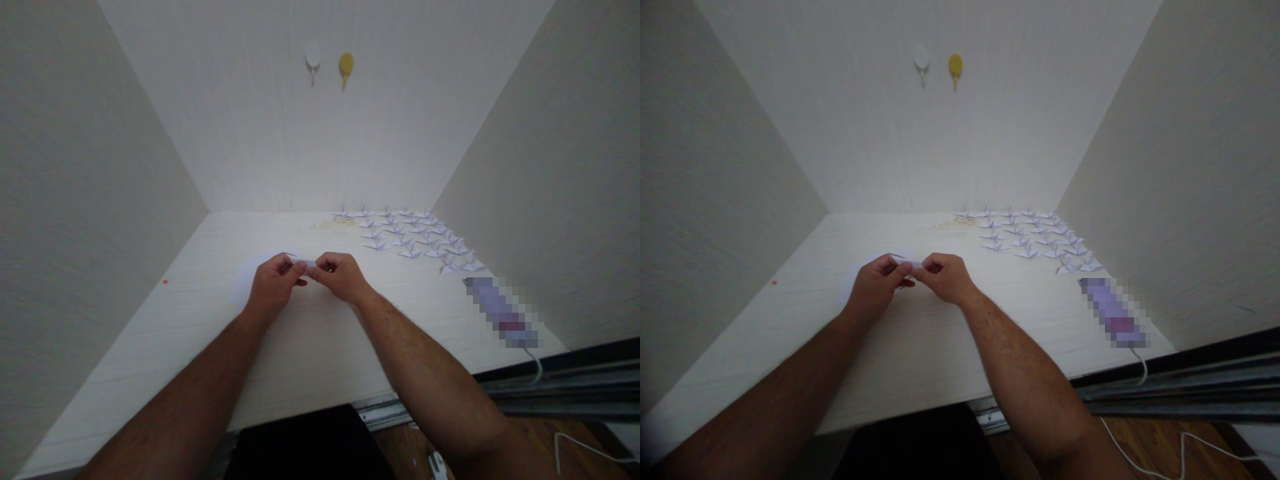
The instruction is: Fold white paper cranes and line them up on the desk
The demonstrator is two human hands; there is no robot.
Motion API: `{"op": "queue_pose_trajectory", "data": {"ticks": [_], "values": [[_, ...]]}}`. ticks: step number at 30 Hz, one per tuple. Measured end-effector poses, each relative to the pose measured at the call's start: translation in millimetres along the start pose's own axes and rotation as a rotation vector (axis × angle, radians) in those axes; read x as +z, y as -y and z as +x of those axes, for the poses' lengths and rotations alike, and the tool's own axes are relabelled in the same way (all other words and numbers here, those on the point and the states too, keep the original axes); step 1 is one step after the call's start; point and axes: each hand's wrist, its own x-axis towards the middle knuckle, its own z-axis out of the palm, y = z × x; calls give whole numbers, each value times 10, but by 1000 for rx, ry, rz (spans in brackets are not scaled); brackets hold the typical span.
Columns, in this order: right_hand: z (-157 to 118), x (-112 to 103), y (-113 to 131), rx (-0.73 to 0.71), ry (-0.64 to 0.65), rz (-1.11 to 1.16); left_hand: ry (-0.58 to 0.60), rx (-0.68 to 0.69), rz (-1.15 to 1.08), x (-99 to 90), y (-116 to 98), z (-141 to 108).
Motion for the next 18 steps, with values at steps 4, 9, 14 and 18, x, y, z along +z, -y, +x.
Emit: {"op": "queue_pose_trajectory", "data": {"ticks": [4, 9, 14, 18], "values": [[14, -11, 15, -15, -53, 8, 36, -1, 62, 10, -48, -20], [26, -8, -18, 13, -33, 72, 11, -38, -14, -4, 0, 0], [21, -3, -3, 79, 9, 166, -29, -59, -29, -21, 50, 27], [27, -1, 10, 125, 3, 240, -26, -52, -34, -30, 66, 30]]}}
